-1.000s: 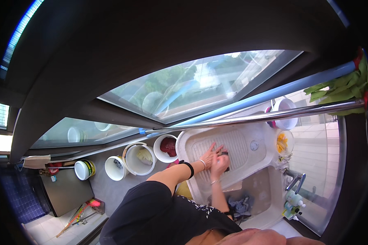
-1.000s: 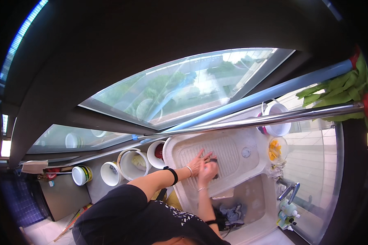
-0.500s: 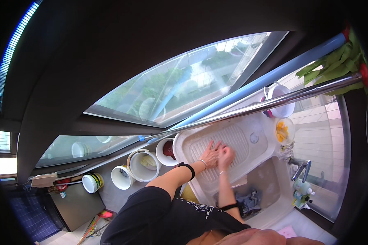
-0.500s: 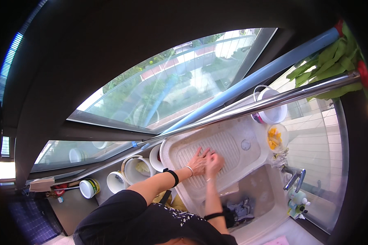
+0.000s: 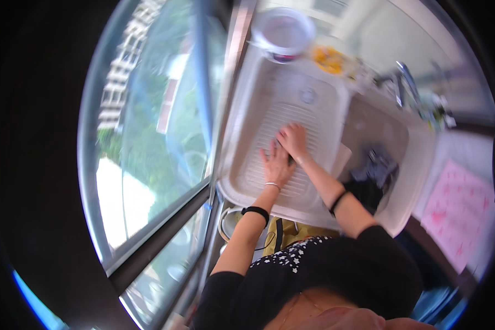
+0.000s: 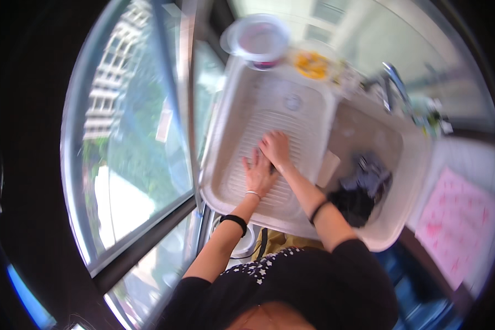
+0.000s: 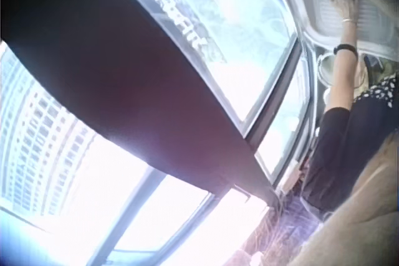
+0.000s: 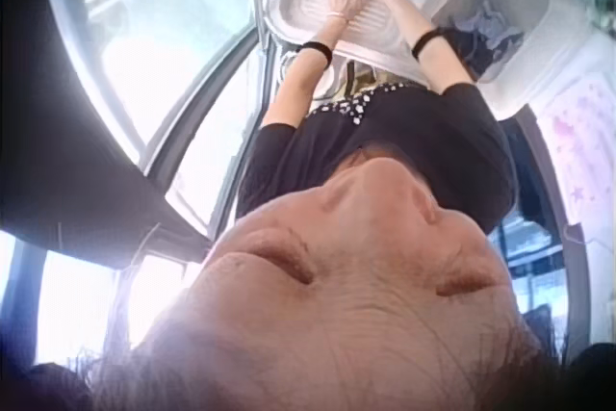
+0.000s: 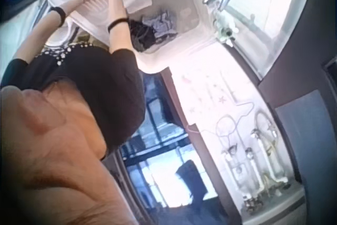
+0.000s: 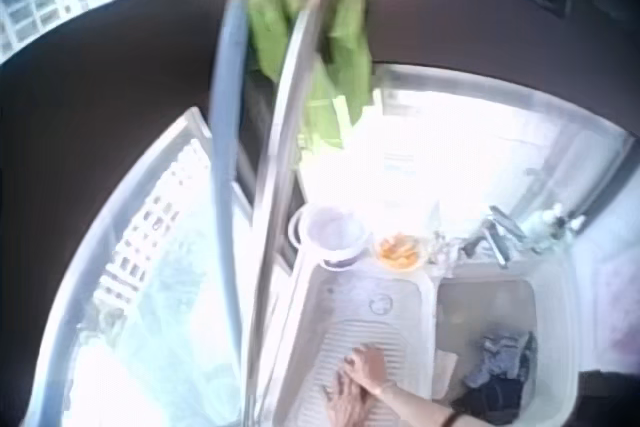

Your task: The person hand-washes a light-colored garment and then a dark garment in a double-basin sink. They scrub the items on the textured washboard, rinse them under running water, wring out excess water, and place them into a bucket.

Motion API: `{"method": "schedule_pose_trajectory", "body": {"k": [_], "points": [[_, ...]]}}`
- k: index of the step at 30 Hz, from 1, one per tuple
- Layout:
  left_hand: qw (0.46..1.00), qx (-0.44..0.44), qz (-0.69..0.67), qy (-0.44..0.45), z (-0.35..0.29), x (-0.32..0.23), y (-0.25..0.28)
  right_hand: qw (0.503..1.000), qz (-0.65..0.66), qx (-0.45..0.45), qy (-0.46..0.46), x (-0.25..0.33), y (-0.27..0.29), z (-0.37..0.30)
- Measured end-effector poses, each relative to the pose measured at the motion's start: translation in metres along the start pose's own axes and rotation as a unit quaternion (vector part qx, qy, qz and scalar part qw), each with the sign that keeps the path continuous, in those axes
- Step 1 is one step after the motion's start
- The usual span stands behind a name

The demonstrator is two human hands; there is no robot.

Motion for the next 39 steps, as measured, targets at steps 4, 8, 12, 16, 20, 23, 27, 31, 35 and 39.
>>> {"method": "schedule_pose_trajectory", "body": {"k": [4, 8, 12, 16, 20, 23, 27, 31, 35, 39], "points": [[0.999, 0.036, 0.033, -0.002, -0.001, -0.002, -0.012, 0.973, -0.105, 0.108, -0.174, -0.038, -0.009, 0.0], [0.944, -0.003, 0.325, -0.061, -0.002, -0.005, -0.01, 0.999, 0.032, -0.009, -0.009, 0.044, 0.043, -0.086], [0.978, 0.02, 0.203, -0.044, 0.001, -0.002, -0.015, 0.997, 0.004, 0.069, -0.035, 0.012, 0.004, -0.057], [0.999, 0.023, 0.039, -0.012, 0.002, -0.001, -0.015, 0.996, -0.09, 0.004, -0.015, -0.032, 0.0, 0.014], [0.994, 0.004, 0.106, -0.038, 0.0, 0.0, -0.012, 0.997, 0.032, 0.042, -0.063, -0.004, 0.031, -0.053], [0.967, -0.022, 0.241, -0.079, -0.001, -0.006, -0.012, 0.995, 0.033, 0.081, -0.042, 0.024, 0.032, -0.093], [0.991, 0.046, 0.115, -0.043, 0.0, -0.004, -0.018, 0.99, -0.03, 0.112, -0.086, -0.021, -0.006, -0.031], [0.995, 0.049, 0.084, -0.031, 0.0, -0.007, -0.013, 0.991, -0.123, -0.023, -0.037, -0.027, 0.015, 0.007], [0.941, 0.014, 0.33, -0.071, 0.001, -0.008, -0.015, 0.998, 0.024, 0.058, -0.025, 0.024, 0.038, -0.078], [0.974, 0.024, 0.208, -0.092, 0.001, -0.01, -0.02, 0.992, 0.009, 0.123, 0.022, 0.024, 0.018, -0.075]]}}
Point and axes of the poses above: each hand's wrist, its own z-axis towards the middle knuckle, its own y-axis out of the back of the hand, x = y × z, the point moved 10 cm from there along z, towards the middle knuckle, and after that the axes turned 3 degrees about -y, right-handed, at the moved point
